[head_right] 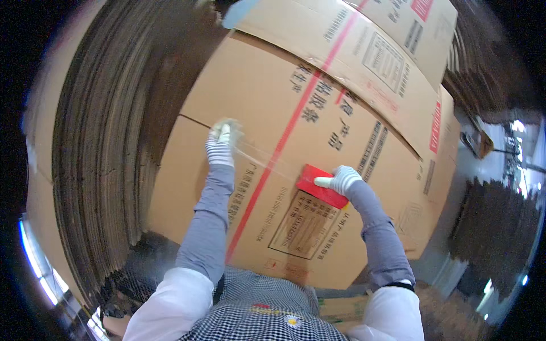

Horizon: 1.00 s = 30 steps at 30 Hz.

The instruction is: Applying adhesive tape to flatten and prepare large cardboard boxes for shipment in a manufacturing facility.

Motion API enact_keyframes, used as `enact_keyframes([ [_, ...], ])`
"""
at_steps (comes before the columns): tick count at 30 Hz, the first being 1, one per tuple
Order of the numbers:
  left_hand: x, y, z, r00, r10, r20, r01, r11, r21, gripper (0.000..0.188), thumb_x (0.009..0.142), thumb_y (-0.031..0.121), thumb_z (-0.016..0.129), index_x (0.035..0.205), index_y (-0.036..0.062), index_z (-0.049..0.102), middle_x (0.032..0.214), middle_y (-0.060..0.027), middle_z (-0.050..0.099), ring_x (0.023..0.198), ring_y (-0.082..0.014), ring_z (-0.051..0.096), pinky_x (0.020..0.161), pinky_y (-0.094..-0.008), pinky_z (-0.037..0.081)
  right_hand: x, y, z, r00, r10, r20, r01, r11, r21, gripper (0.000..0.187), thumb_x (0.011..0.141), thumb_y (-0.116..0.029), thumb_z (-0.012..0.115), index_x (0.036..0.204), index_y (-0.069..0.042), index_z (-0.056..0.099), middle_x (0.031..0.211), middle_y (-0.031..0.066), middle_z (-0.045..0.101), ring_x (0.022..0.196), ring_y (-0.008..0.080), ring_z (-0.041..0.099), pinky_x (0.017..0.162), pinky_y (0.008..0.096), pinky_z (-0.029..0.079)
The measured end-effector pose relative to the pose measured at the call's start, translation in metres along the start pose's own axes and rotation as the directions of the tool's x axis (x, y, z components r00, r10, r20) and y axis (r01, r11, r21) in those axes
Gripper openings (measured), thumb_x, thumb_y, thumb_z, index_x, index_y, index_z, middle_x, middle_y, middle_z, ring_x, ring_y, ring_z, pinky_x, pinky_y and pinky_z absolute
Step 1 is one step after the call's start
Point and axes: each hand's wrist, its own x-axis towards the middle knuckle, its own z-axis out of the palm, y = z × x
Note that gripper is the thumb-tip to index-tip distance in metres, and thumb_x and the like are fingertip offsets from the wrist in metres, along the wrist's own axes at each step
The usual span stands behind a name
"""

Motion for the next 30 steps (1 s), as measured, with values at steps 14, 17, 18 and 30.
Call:
enact_keyframes([
  [14, -0.021, -0.003, 0.033, 0.540, -0.744, 0.393, 0.827, 0.383, -0.411, 0.036, 0.094, 0.021, 0.047, 0.120, -0.0035, 0.046, 0.118, -0.0200, 0.055, 0.105, -0.0330, 0.057, 0.087, -0.0419, 0.051, -0.068, 0.137, -0.018, 0.853, 0.513, -0.095, -0.520, 0.821, -0.238, 0.054, 0.063, -0.053, 0.070, 0.085, -0.004, 0.070, 0.082, 0.0139, 0.068, 0.075, 0.0252, 0.066, 0.068, 0.0364, 0.051],
  [17, -0.015, 0.000, 0.037, 0.572, -0.728, 0.378, 0.807, 0.417, -0.419, 0.036, 0.094, 0.021, 0.047, 0.121, -0.0029, 0.046, 0.121, -0.0200, 0.053, 0.106, -0.0329, 0.056, 0.089, -0.0424, 0.050, -0.035, 0.073, -0.010, 0.871, 0.470, -0.140, -0.455, 0.668, -0.589, 0.041, 0.072, -0.044, 0.068, 0.090, -0.007, 0.071, 0.088, 0.0104, 0.068, 0.080, 0.0236, 0.066, 0.068, 0.0352, 0.051],
  [18, -0.017, -0.001, 0.040, 0.564, -0.741, 0.365, 0.808, 0.403, -0.431, 0.035, 0.094, 0.020, 0.046, 0.120, -0.0033, 0.046, 0.118, -0.0210, 0.054, 0.103, -0.0330, 0.058, 0.085, -0.0417, 0.052, -0.017, 0.074, 0.005, 0.859, 0.496, -0.125, -0.409, 0.520, -0.750, 0.037, 0.075, -0.039, 0.067, 0.092, -0.007, 0.070, 0.090, 0.0088, 0.068, 0.082, 0.0235, 0.066, 0.068, 0.0353, 0.051],
  [30, -0.035, 0.018, 0.201, 0.433, -0.664, 0.609, 0.880, 0.166, -0.444, 0.052, 0.087, 0.046, 0.053, 0.121, 0.0072, 0.049, 0.121, -0.0133, 0.052, 0.116, -0.0310, 0.045, 0.099, -0.0456, 0.036, -0.205, 0.263, 0.125, 0.797, 0.586, -0.147, -0.242, 0.534, 0.810, 0.060, 0.072, -0.052, 0.067, 0.093, 0.004, 0.065, 0.079, 0.0132, 0.067, 0.071, 0.0229, 0.063, 0.066, 0.0368, 0.050],
])
